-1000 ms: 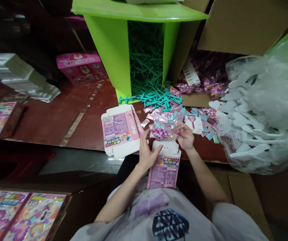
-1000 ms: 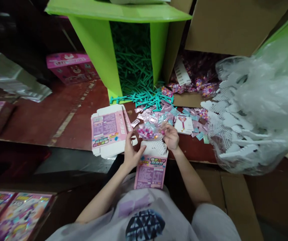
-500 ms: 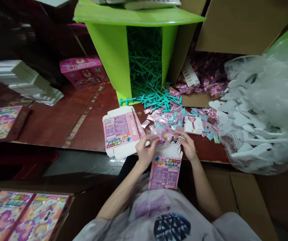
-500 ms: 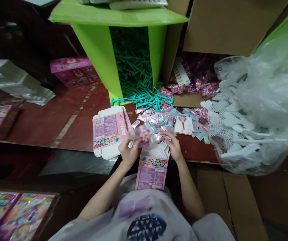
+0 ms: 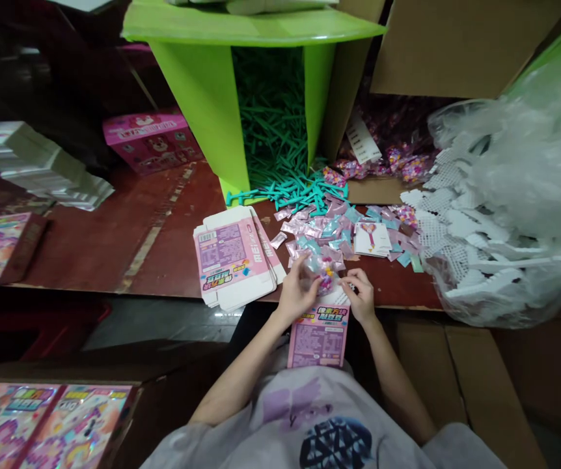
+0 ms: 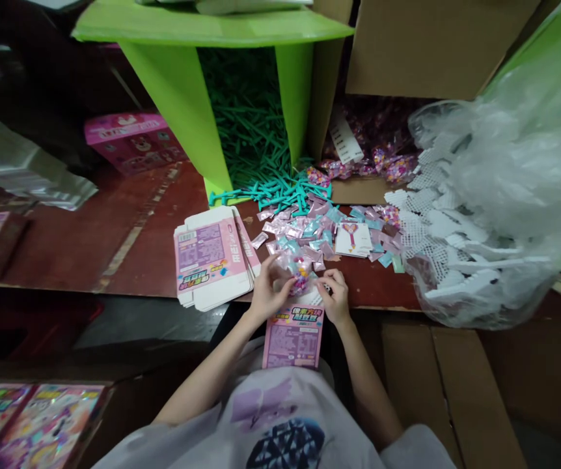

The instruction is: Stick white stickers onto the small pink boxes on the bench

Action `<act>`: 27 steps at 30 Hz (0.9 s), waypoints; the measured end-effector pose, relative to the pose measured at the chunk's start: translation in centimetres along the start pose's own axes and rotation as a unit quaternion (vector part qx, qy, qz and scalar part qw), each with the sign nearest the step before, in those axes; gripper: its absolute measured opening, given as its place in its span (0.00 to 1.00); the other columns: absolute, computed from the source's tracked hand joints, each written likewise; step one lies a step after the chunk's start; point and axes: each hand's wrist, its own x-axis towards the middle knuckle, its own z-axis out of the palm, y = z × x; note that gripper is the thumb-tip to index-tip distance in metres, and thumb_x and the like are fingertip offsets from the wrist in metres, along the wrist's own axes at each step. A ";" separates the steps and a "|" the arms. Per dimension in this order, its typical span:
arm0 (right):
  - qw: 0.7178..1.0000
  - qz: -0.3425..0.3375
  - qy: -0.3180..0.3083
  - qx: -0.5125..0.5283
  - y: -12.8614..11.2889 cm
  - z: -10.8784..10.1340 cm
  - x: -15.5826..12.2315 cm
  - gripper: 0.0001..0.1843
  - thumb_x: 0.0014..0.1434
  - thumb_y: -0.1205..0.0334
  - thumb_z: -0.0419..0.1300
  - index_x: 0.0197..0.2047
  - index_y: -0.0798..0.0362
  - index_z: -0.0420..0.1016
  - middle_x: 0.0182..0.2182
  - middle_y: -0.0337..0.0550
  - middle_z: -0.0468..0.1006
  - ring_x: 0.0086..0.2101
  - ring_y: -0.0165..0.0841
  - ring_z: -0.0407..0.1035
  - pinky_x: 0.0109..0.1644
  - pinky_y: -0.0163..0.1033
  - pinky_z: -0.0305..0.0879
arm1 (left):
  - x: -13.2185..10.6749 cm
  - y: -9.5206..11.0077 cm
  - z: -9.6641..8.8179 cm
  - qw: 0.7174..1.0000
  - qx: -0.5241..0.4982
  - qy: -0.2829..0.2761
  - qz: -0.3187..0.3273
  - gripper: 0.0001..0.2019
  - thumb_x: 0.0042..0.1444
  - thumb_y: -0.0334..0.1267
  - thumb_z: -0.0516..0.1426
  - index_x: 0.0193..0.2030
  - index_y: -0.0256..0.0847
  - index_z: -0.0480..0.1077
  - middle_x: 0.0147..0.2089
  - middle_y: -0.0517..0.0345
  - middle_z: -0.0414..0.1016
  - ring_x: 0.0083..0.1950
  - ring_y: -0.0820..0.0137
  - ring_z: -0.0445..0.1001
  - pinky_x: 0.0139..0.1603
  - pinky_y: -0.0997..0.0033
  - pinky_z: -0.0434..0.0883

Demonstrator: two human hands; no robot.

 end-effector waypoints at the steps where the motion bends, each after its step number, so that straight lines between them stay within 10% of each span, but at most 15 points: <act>1: 1.000 0.016 0.011 0.018 0.1 0.1 -0.1 0.09 0.60 0.59 0.57 0.40 0.51 0.76 0.33 0.43 0.70 0.36 0.34 0.65 0.42 0.42 0.64 | -0.3 0.1 -0.4 0.999 0.032 -0.017 0.003 0.28 0.54 0.36 0.60 0.60 0.42 0.57 0.35 0.58 0.72 0.37 0.68 0.73 0.43 0.64 0.71; 4: 0.993 0.054 0.069 0.075 0.3 0.5 -0.6 0.20 0.56 0.60 0.63 0.52 0.51 0.71 0.33 0.41 0.72 0.35 0.33 0.68 0.43 0.42 0.67 | -1.1 -0.1 -1.6 0.991 0.119 -0.053 0.013 0.18 0.54 0.38 0.59 0.51 0.41 0.64 0.37 0.57 0.72 0.42 0.64 0.72 0.50 0.58 0.67; 7: 0.993 0.051 0.078 0.077 0.3 0.5 -0.8 0.13 0.51 0.60 0.67 0.41 0.51 0.76 0.35 0.44 0.76 0.37 0.36 0.71 0.44 0.44 0.68 | -1.6 -0.6 -2.1 0.982 0.185 -0.032 0.032 0.19 0.53 0.42 0.60 0.50 0.39 0.64 0.43 0.51 0.73 0.48 0.60 0.71 0.55 0.52 0.62; 12: 0.990 0.062 0.029 0.126 0.1 -1.1 0.1 0.05 0.49 0.60 0.68 0.29 0.51 0.77 0.33 0.44 0.78 0.36 0.37 0.73 0.42 0.45 0.71 | -1.3 -1.1 -1.0 1.000 0.001 0.023 -0.010 0.29 0.57 0.43 0.57 0.63 0.42 0.52 0.39 0.54 0.75 0.39 0.67 0.75 0.43 0.65 0.69; 20: 0.984 -0.057 -0.167 0.010 -1.1 -1.2 0.7 0.07 0.55 0.61 0.65 0.26 0.46 0.79 0.27 0.38 0.79 0.33 0.35 0.70 0.54 0.55 0.60 | 0.6 0.1 -2.2 0.963 0.160 -0.211 0.043 0.11 0.62 0.43 0.51 0.41 0.41 0.72 0.33 0.56 0.75 0.37 0.68 0.72 0.47 0.62 0.66; 24: 0.992 -0.066 -0.047 -0.097 -1.3 -0.7 -0.4 0.14 0.57 0.60 0.62 0.20 0.49 0.73 0.32 0.41 0.77 0.37 0.37 0.66 0.54 0.54 0.56 | 0.2 0.9 -3.4 0.924 0.310 -0.190 0.120 0.14 0.62 0.44 0.51 0.35 0.40 0.75 0.48 0.48 0.74 0.49 0.59 0.68 0.54 0.48 0.57; 27: 0.992 -0.015 0.052 -0.118 -1.7 -0.3 -1.4 0.04 0.55 0.59 0.61 0.33 0.50 0.74 0.39 0.45 0.73 0.42 0.40 0.64 0.50 0.50 0.58 | -0.5 0.9 -3.8 0.905 0.323 -0.226 0.162 0.15 0.62 0.45 0.52 0.32 0.41 0.75 0.41 0.51 0.76 0.49 0.59 0.67 0.55 0.47 0.53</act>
